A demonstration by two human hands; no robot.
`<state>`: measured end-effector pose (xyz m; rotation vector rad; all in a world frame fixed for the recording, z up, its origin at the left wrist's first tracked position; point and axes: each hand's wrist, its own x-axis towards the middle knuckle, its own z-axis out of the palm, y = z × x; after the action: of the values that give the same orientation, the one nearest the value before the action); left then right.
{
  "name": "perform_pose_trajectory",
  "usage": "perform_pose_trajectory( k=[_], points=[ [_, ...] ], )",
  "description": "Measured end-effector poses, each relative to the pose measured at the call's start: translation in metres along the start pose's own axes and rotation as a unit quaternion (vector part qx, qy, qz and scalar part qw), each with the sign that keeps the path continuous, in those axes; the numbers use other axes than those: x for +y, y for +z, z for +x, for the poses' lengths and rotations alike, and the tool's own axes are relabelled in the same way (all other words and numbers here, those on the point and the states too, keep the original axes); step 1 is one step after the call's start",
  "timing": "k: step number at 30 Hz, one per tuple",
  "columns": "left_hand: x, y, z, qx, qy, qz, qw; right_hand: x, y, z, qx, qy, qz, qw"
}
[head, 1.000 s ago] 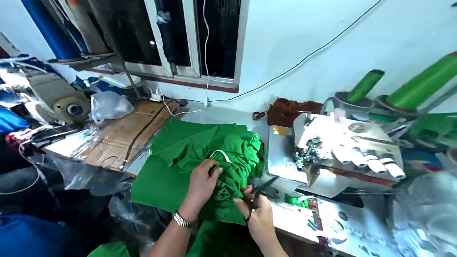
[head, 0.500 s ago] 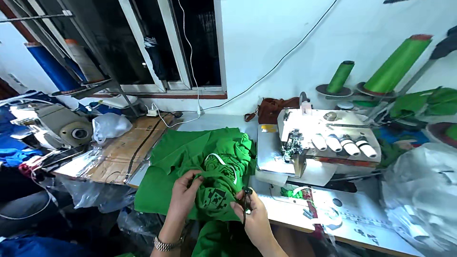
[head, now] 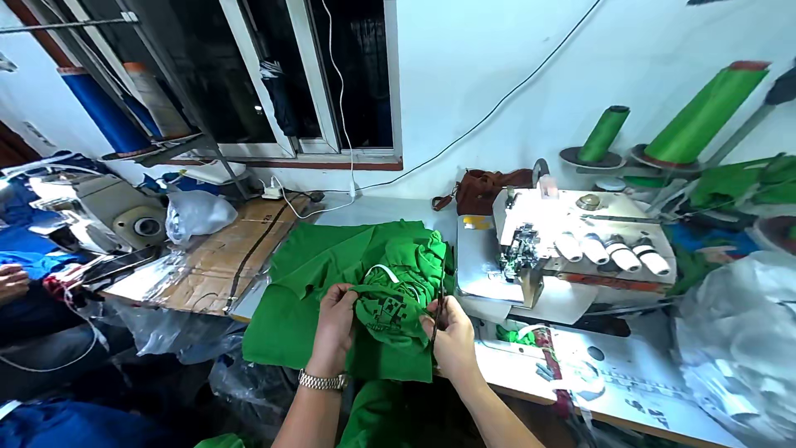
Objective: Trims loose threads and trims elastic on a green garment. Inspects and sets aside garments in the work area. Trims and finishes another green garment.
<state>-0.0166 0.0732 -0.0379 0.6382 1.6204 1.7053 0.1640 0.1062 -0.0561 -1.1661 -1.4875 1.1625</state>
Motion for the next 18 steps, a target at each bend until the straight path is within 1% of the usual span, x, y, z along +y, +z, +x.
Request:
perform_pose_trajectory(
  k=[4, 8, 11, 14, 18],
  points=[
    [0.000, -0.003, 0.008, -0.008, 0.043, 0.074, 0.996, -0.004, 0.001, 0.009, 0.030, -0.037, -0.006, 0.999],
    [0.002, -0.002, 0.011, -0.012, 0.034, 0.055, 0.998, -0.006, 0.002, 0.012, 0.041, -0.033, -0.005, 0.999],
    [0.000, -0.001, 0.010, -0.010, 0.028, 0.033, 0.999, -0.004, 0.003, 0.008, 0.040, -0.025, 0.020, 0.999],
    [-0.004, -0.003, 0.004, -0.011, 0.040, 0.033, 0.999, 0.003, 0.004, 0.001, 0.046, -0.058, 0.054, 0.996],
    [-0.012, -0.002, 0.000, -0.002, 0.043, 0.019, 0.999, 0.012, 0.003, -0.003, 0.048, -0.088, 0.066, 0.993]
  ],
)
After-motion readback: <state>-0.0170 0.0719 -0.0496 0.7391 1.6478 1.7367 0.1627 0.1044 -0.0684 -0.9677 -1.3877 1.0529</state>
